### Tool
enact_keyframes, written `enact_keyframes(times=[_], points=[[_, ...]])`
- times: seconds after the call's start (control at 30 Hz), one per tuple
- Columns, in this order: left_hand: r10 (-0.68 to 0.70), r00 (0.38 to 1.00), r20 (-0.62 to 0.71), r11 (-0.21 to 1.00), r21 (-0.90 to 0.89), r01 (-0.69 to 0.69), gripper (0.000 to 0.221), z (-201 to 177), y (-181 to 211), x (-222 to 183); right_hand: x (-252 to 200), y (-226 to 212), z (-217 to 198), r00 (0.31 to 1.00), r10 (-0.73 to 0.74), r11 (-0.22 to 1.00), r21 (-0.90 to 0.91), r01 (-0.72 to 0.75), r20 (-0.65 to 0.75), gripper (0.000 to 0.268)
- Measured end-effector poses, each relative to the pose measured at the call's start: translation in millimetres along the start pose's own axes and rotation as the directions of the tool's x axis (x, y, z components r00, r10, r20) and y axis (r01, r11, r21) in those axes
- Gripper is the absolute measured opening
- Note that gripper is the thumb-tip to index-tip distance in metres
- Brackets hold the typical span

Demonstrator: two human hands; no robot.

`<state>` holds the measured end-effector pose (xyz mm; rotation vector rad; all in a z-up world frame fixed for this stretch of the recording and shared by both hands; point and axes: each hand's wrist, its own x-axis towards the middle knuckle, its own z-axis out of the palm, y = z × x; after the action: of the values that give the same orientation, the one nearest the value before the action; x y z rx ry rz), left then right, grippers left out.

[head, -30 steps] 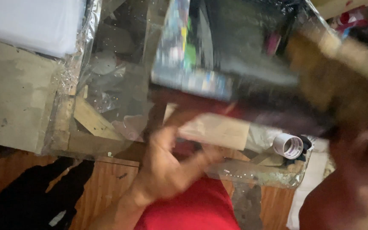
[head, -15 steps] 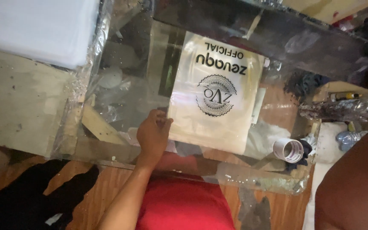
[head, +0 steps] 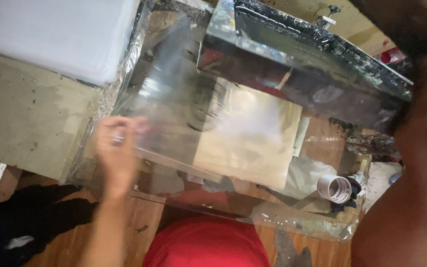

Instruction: The person screen prints logos onto plastic bags by placing each bag on a base, lowering a printing frame, and using a squeegee to pull ink across the mesh before lifting the frame and setting the bag aside.

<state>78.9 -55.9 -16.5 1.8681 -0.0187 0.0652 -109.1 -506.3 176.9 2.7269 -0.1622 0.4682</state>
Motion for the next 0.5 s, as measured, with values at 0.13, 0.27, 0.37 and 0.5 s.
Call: enact_keyframes(times=[0.13, 0.27, 0.37, 0.5], points=[[-0.141, 0.987, -0.078, 0.975, -0.184, 0.125, 0.022, -76.0, -63.8, 44.8, -0.2, -44.6, -11.7, 0.967, 0.252, 0.966, 0.074, -0.249, -0.036, 0.023], [-0.258, 0.953, -0.161, 0.932, -0.3, 0.201, 0.03, -142.8, -126.9, 66.0, 19.4, -91.2, -38.8, 0.937, 0.279, 0.781, 0.618, -0.096, -0.208, 0.018], [-0.294, 0.94, -0.17, 0.931, -0.275, 0.241, 0.02, -178.8, -160.7, 64.7, 7.3, -103.0, -41.2, 0.916, 0.193, 0.886, 0.464, -0.008, -0.352, 0.029], [-0.219, 0.954, -0.206, 0.97, -0.152, 0.19, 0.019, -189.0, -172.8, 46.7, -13.3, -119.5, -27.4, 0.907, 0.185, 0.93, 0.365, -0.037, -0.379, 0.037]])
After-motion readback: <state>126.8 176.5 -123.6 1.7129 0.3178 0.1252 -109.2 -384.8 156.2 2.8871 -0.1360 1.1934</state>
